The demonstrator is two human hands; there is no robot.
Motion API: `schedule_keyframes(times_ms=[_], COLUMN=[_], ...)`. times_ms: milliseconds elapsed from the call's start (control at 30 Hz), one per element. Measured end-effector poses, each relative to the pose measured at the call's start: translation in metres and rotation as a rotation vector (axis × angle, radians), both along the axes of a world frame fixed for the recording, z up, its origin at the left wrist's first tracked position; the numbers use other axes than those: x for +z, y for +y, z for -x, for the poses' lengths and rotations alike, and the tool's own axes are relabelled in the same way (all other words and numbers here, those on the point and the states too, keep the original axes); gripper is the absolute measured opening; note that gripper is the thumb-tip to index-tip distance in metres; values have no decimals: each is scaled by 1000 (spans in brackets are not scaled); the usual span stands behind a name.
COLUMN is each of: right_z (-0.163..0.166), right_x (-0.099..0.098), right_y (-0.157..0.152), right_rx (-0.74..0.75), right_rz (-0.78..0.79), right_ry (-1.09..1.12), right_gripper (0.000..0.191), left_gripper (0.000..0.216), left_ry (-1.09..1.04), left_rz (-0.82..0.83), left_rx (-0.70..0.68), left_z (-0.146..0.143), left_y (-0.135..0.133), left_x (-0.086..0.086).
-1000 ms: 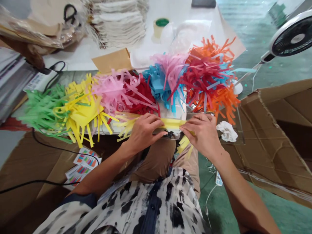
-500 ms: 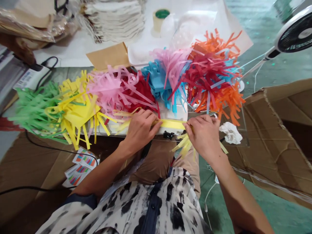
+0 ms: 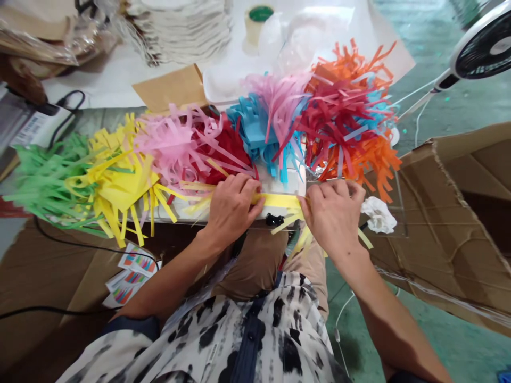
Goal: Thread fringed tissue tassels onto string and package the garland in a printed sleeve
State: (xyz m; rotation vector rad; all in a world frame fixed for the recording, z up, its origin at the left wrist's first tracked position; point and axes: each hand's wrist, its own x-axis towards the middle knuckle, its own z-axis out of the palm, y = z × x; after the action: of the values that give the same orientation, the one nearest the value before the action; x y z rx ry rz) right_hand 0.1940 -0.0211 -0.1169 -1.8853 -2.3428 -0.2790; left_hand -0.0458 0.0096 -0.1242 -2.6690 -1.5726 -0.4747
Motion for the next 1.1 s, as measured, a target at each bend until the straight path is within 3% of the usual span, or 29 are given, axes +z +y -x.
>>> schedule_keyframes(times_ms=[100, 167, 233, 433, 567, 667, 767, 867, 1000, 1100], right_z=[-3, -3, -4, -28, -31, -21, -10, -3, 3, 6], right_x=[0, -1, -4, -1, 6, 10, 15, 19, 18, 15], right_y=[-10, -18, -25, -36, -37, -33, -28, -24, -21, -17], right_rx=[68, 184, 283, 239, 230, 205, 169, 157, 170, 194], right_rz=[-113, -101, -36, 49, 42, -12, -8, -7, 5, 31], right_ry=[40, 72, 88, 170, 183, 156, 112, 74, 94, 136], right_gripper=[25, 34, 38, 38, 30, 23, 22, 23, 19, 19], left_gripper=[27, 23, 23, 29, 23, 18, 17, 23, 22, 22], left_ry=[-48, -19, 19, -49, -61, -84, -103, 1, 72, 78], left_rz=[-99, -116, -87, 16, -48, -166, -149, -36, 3, 4], left_rx=[-219, -373, -429, -428, -177, -56, -253, -463, -429, -401], left_z=[-4, -7, -8, 21, 51, 49, 23, -8, -24, -21], left_y=[2, 4, 5, 7, 6, -1, -7, -6, 4, 9], left_x=[-3, -5, -5, -1, 13, 29, 34, 22, 3, 2])
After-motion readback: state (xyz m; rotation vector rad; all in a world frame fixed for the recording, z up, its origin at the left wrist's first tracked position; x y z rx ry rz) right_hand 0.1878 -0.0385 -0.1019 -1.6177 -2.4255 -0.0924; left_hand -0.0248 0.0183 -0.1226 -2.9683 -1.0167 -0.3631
